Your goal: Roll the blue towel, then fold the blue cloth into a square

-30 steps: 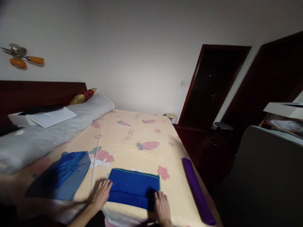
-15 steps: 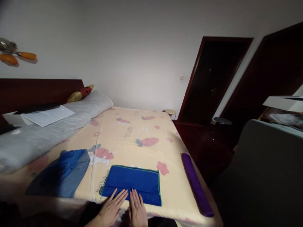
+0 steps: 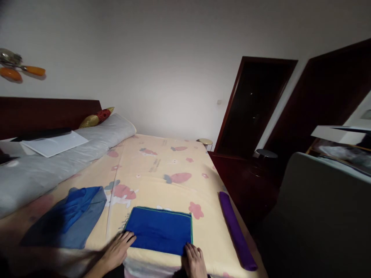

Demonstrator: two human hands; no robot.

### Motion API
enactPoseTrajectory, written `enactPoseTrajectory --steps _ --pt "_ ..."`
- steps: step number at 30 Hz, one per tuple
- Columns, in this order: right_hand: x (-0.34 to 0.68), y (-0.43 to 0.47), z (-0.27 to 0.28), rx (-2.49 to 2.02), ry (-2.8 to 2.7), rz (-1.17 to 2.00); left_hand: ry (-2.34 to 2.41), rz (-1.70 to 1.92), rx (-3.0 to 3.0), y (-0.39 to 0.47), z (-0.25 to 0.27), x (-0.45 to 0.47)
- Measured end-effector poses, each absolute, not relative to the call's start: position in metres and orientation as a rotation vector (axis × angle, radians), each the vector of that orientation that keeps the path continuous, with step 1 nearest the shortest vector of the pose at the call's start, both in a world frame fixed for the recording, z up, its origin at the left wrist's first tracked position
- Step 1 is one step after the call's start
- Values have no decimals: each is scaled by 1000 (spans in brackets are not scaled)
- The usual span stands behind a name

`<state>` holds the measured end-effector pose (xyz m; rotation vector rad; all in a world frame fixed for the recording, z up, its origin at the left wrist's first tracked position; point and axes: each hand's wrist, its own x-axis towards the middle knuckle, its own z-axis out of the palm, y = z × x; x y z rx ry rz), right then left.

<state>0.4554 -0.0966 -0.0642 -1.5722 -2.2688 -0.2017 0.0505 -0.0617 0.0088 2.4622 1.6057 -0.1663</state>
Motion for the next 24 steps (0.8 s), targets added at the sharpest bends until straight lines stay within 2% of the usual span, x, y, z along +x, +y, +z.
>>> enactPoseTrajectory --steps 4,9,14,19,24 --pt "433 -86 -32 -1792 -2157 -83 1666 -180 2375 -52 29 64" --pt "427 -72 -4 -1908 -2175 -120 1707 -83 2333 -41 42 71" --pt "411 -69 -27 -1919 -2231 -149 1641 -216 2351 -48 22 85" --pt "361 -78 -68 -1484 -2499 -26 1334 -141 2520 -64 5 125" --pt "343 -76 -63 -1416 -2499 156 1311 -111 2459 -65 9 122"
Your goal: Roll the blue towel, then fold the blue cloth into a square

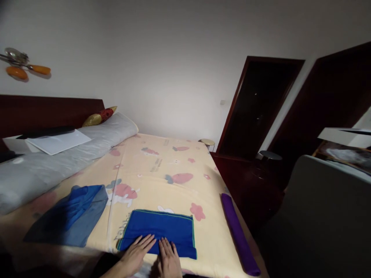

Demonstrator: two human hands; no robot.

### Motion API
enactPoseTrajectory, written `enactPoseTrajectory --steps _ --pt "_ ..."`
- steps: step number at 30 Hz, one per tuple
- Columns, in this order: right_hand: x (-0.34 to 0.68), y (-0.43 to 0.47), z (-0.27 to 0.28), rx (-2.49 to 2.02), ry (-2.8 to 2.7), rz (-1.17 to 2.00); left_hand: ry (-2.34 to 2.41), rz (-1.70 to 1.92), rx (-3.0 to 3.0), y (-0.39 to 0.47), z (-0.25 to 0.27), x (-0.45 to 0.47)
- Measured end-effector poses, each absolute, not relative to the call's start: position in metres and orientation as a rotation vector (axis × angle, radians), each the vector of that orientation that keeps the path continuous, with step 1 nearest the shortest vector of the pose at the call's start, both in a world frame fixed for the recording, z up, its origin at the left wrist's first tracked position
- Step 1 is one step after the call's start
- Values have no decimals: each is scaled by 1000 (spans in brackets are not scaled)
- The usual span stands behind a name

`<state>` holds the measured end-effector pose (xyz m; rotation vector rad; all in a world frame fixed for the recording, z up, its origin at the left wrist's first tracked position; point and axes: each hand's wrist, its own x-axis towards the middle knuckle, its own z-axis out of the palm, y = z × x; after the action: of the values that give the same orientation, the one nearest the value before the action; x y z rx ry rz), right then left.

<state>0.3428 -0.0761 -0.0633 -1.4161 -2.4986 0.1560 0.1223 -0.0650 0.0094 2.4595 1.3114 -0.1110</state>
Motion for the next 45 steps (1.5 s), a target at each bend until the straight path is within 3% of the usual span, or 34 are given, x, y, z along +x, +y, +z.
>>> enactPoseTrajectory --steps 3,8,13,19,23,28,32,41,45 --pt "369 -70 -54 -1667 -2336 187 1477 -74 2343 -59 18 88" --pt "434 -70 -67 -2016 -2065 -118 1672 -132 2244 -51 32 45" --pt "452 -78 -84 -1839 -2052 -386 1649 -179 2355 -55 40 62" --pt "427 -72 -122 -1394 -2336 -391 1383 -244 2433 -65 42 103" --pt "418 -76 -116 -1505 -2293 -293 1418 -365 2431 -67 39 107" --pt "409 -80 -38 -1735 -2321 137 1575 -192 2332 -56 26 90" --pt "389 -66 7 -1906 -2253 257 1683 -73 2264 -44 15 90" --pt "303 -54 12 -1704 -2275 485 1611 84 2321 -47 -20 154" --pt "320 -51 15 -1701 -2290 521 1664 222 2362 -42 -25 134"
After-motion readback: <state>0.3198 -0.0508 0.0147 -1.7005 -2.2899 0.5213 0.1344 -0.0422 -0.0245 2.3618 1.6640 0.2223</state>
